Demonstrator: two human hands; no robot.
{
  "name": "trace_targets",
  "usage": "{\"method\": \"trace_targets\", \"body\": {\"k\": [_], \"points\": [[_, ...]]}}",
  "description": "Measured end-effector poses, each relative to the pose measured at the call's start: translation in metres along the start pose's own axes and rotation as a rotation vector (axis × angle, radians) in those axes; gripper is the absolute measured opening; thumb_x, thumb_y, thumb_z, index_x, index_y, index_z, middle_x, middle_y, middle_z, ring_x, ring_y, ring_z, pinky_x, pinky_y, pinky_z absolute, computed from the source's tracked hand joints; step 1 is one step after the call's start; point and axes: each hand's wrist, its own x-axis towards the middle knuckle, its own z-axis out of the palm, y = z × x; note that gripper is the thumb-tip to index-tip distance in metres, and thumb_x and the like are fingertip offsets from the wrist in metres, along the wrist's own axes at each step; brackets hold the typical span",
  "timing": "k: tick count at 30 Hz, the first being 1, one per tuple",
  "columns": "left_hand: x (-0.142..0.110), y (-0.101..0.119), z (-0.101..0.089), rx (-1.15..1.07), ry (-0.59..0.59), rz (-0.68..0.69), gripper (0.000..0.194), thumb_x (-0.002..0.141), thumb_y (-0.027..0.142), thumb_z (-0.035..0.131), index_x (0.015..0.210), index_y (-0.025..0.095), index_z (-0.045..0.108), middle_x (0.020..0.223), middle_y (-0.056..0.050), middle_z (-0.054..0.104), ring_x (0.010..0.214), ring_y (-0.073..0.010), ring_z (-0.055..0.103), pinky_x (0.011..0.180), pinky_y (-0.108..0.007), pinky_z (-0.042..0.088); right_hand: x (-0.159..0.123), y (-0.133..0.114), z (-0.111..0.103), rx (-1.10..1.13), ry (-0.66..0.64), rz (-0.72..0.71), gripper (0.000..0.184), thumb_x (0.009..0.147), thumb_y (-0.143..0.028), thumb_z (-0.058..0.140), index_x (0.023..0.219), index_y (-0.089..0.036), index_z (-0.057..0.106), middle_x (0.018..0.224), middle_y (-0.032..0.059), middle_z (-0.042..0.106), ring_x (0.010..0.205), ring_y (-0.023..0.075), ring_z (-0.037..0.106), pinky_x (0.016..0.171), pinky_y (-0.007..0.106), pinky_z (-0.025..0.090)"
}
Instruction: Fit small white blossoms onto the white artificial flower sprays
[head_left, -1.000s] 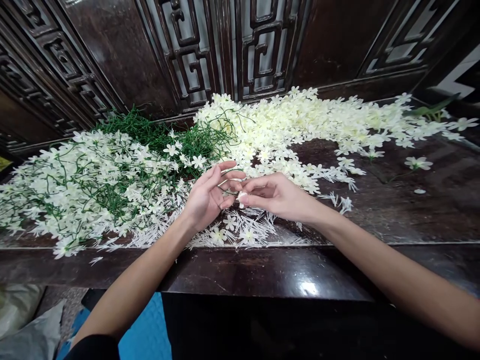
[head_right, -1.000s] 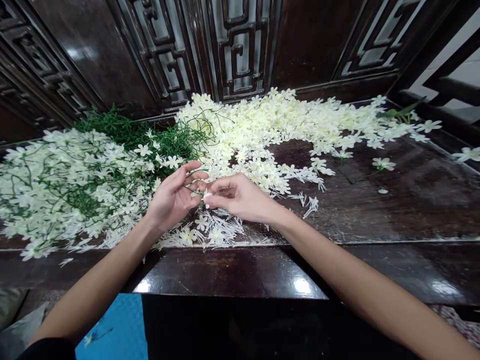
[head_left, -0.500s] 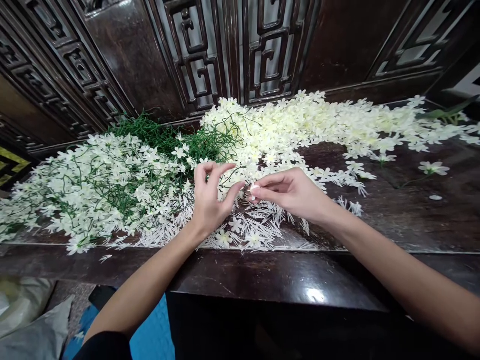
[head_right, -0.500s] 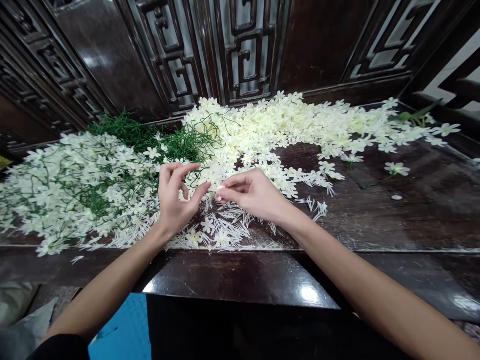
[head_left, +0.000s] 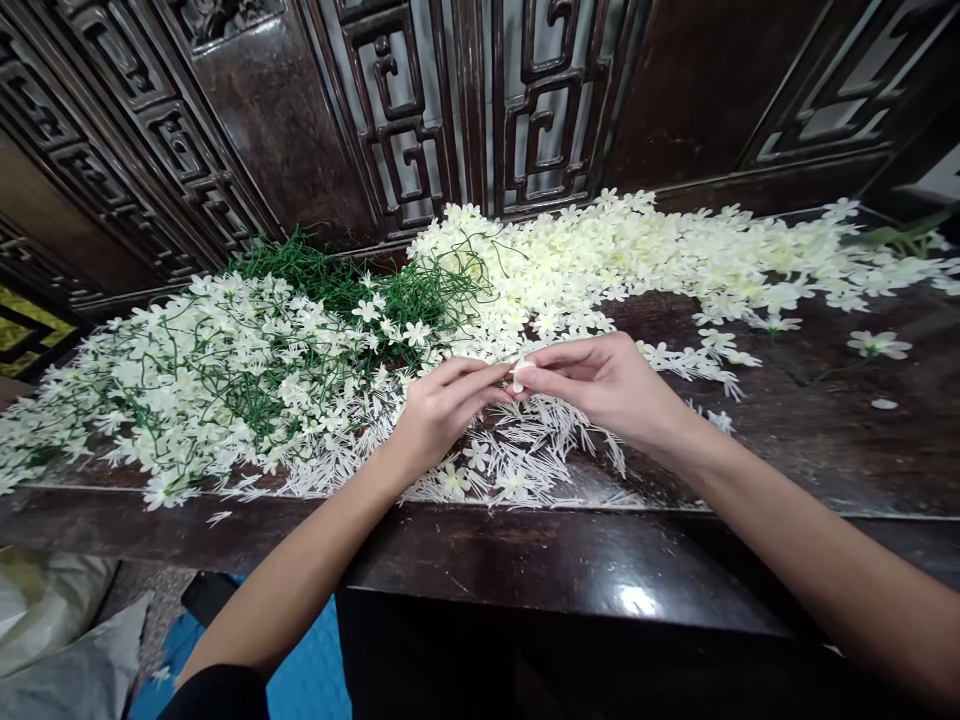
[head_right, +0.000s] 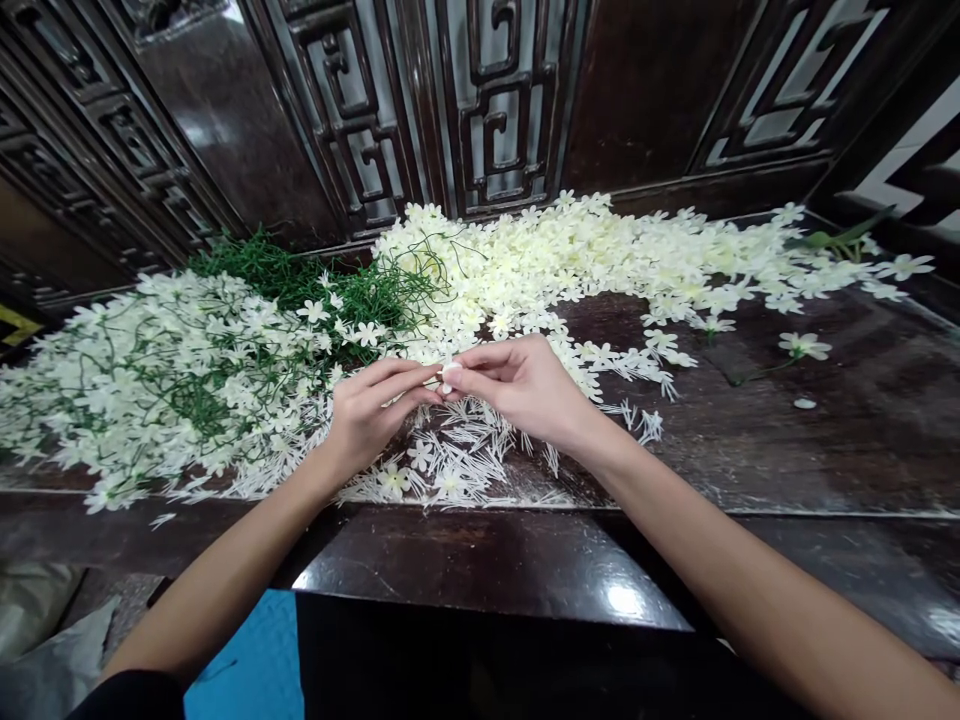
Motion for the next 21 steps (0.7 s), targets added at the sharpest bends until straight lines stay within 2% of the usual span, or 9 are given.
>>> {"method": "trace_targets", "body": {"k": [3, 8, 12, 16, 21], "points": [[0.0014, 0.0003, -0.0004, 0.028, 0.049, -0.018, 0.024, 0.084, 0.02, 0.069, 0.108, 0.021, 0.067, 0.091, -0.002, 0.07, 0.074, -0.0114, 0.068, 0.059, -0.024, 0.061, -0.0011, -0.0031, 0.0005, -0.001, 0.029, 0.0, 0.01, 0.073, -0.033, 0.078, 0.082, -0.03, 0.078, 0.078, 0.002, 0.075, 0.074, 0.0202, 0.071, 0.077, 0.041, 0.061], [0.0041, 0.0027, -0.0028, 0.093, 0.045, -0.016, 0.007, 0.088, 0.017, 0.063, 0.093, 0.018, 0.068, 0.084, -0.003, 0.072, 0.075, -0.0129, 0.07, 0.063, -0.027, 0.062, -0.0027, -0.0069, -0.0011, 0.039, 0.119, -0.004, 0.01, 0.07, -0.032, 0.081, 0.08, -0.033, 0.078, 0.079, 0.0013, 0.076, 0.073, 0.0213, 0.072, 0.078, 0.044, 0.062], [0.0042, 0.0029, -0.0048, 0.099, -0.008, -0.044, 0.01, 0.093, 0.016, 0.055, 0.094, 0.017, 0.065, 0.076, -0.003, 0.074, 0.063, -0.0118, 0.07, 0.052, -0.022, 0.058, -0.0038, -0.0077, -0.0013, 0.076, 0.122, -0.037, 0.011, 0.07, -0.029, 0.082, 0.079, -0.033, 0.078, 0.079, 0.0007, 0.076, 0.071, 0.0213, 0.073, 0.073, 0.041, 0.064], [0.0022, 0.0021, -0.0041, 0.079, -0.064, -0.054, 0.016, 0.092, 0.01, 0.053, 0.105, 0.015, 0.062, 0.085, -0.006, 0.075, 0.071, -0.0129, 0.072, 0.055, -0.022, 0.059, -0.0049, -0.009, 0.0016, -0.028, 0.099, -0.077, 0.012, 0.068, -0.03, 0.082, 0.079, -0.032, 0.079, 0.081, 0.0013, 0.076, 0.071, 0.0215, 0.073, 0.071, 0.04, 0.064], [0.0022, 0.004, -0.0039, 0.023, -0.101, -0.106, 0.017, 0.094, 0.01, 0.048, 0.104, 0.017, 0.06, 0.074, -0.002, 0.07, 0.062, -0.0106, 0.066, 0.051, -0.02, 0.053, -0.0059, -0.0082, 0.0029, -0.161, 0.104, -0.146, 0.006, 0.077, -0.028, 0.075, 0.08, -0.033, 0.079, 0.086, -0.0001, 0.076, 0.074, 0.0206, 0.072, 0.07, 0.04, 0.062]]}}
